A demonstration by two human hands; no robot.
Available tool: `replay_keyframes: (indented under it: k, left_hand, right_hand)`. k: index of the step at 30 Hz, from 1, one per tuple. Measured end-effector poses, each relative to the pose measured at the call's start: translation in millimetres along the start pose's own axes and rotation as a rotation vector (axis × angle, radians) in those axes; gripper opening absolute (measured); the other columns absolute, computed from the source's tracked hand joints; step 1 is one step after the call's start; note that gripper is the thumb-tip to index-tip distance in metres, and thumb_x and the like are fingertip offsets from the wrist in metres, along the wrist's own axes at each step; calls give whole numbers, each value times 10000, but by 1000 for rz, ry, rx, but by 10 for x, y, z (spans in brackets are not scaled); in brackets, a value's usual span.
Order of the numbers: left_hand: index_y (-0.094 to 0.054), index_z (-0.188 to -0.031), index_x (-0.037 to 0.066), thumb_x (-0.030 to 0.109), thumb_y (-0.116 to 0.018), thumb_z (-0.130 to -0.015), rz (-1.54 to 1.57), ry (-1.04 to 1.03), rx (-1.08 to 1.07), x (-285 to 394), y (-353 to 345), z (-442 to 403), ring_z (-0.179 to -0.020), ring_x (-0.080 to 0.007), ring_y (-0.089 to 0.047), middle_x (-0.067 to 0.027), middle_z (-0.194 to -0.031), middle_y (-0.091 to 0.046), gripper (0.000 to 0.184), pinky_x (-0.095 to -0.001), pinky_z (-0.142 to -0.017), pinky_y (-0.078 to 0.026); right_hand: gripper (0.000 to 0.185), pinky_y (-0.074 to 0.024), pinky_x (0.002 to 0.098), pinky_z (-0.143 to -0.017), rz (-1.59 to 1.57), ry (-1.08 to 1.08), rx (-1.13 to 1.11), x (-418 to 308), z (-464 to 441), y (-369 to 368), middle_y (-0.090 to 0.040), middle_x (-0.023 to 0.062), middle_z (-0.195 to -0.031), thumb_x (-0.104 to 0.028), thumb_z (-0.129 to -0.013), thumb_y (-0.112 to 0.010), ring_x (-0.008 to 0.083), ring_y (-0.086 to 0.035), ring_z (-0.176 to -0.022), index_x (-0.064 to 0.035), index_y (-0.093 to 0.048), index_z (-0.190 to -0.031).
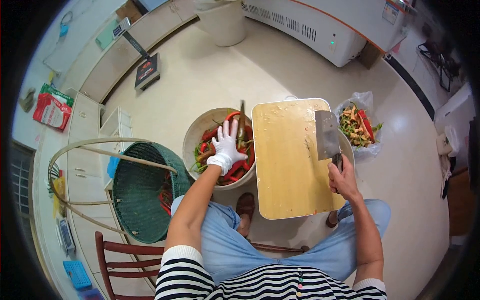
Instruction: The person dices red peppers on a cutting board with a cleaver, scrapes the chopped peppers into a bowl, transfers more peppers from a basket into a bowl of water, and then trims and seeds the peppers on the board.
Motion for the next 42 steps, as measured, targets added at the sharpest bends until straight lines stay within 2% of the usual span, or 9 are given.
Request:
replay_keyframes:
  k: [7, 15, 20, 21, 22, 24, 25, 30, 42]
  left_hand:
    - [-331, -1401, 185, 513, -585, -802, -28, 14, -304, -82, -669, -232, -1276, -430, -318, -156, -1507, -76, 729, -565, -1033, -254]
    - [-380, -1373, 113, 533, -539, -820, -59, 48, -552, -57, -1073, -372, -1360, -441, -116, -180, -1511, -6, 712, -569, -1071, -192]
    - [-353, -1393, 137, 471, -633, -732, 117, -231, -739, -204, -1162, -389, -1321, -396, -278, -200, -1506, -28, 792, -399, -1082, -271]
    - [-382, -1378, 133, 453, -646, -728, 81, -284, -740, -178, -884, -313, -1333, -347, -282, -188, -1508, -68, 770, -367, -1084, -268]
    - [-535, -1249, 94, 413, -613, -767, 61, -397, -579, -205, -733, -347, -1232, -354, -431, -229, -1385, -366, 583, -396, -1011, -365]
    - [-633, -1090, 65, 388, -562, -818, 417, 58, -585, -397, -575, -466, -1016, -357, -596, -208, -1132, -603, 429, -411, -864, -465]
    - [-683, -880, 37, 383, -519, -845, 235, 31, -236, -337, -282, -548, -879, -378, -620, -223, -901, -647, 385, -430, -781, -495]
    - [-619, -1002, -3, 405, -541, -843, 234, -24, 50, -22, -396, -739, -967, -388, -585, -237, -1030, -613, 445, -445, -842, -467]
    - [-508, -1249, 44, 244, -269, -947, 10, -80, -494, 46, -1589, -461, -1181, -321, -495, -221, -1264, -501, 434, -416, -958, -423]
  right_hand:
    - [182, -356, 256, -331, 82, -23, 20, 23, -68, 20, -408, -11, -582, -131, -906, -500, 84, -415, -377, -19, -420, -1026]
    - [205, -359, 258, -334, 50, -17, 26, 18, -105, 83, -420, -6, -577, -126, -903, -495, 92, -433, -384, -24, -417, -1062]
    - [175, -362, 259, -326, 60, -3, 40, -11, -13, 127, -414, -8, -580, -133, -897, -495, 92, -422, -375, -29, -408, -1007]
    - [175, -362, 259, -326, 52, 3, 41, -15, 6, 134, -414, -8, -580, -133, -897, -495, 92, -422, -375, -29, -408, -1007]
    - [170, -353, 253, -329, 57, 26, 36, -33, 21, 138, -395, -16, -571, -147, -901, -501, 79, -392, -379, -52, -398, -999]
    - [168, -343, 247, -332, 57, 54, 31, -82, 77, 136, -376, -25, -563, -162, -905, -507, 67, -361, -383, -76, -389, -990]
    - [168, -340, 247, -333, 28, 45, 37, -126, 117, 130, -376, -26, -564, -163, -904, -506, 66, -365, -387, -74, -391, -989]
    - [182, -366, 257, -330, 17, 51, 61, -150, 195, 211, -412, -8, -599, -144, -895, -503, 84, -419, -387, -30, -406, -998]
    - [156, -353, 255, -325, 104, 22, 56, -99, 15, 235, -409, -10, -586, -128, -894, -506, 84, -420, -372, -35, -407, -972]
Point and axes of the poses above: each hand's wrist, its own z-axis away from the middle knuckle, its own y-axis out of the back of the hand, x = y × z, the point moved 6 cm from there along -z, towards the middle knuckle
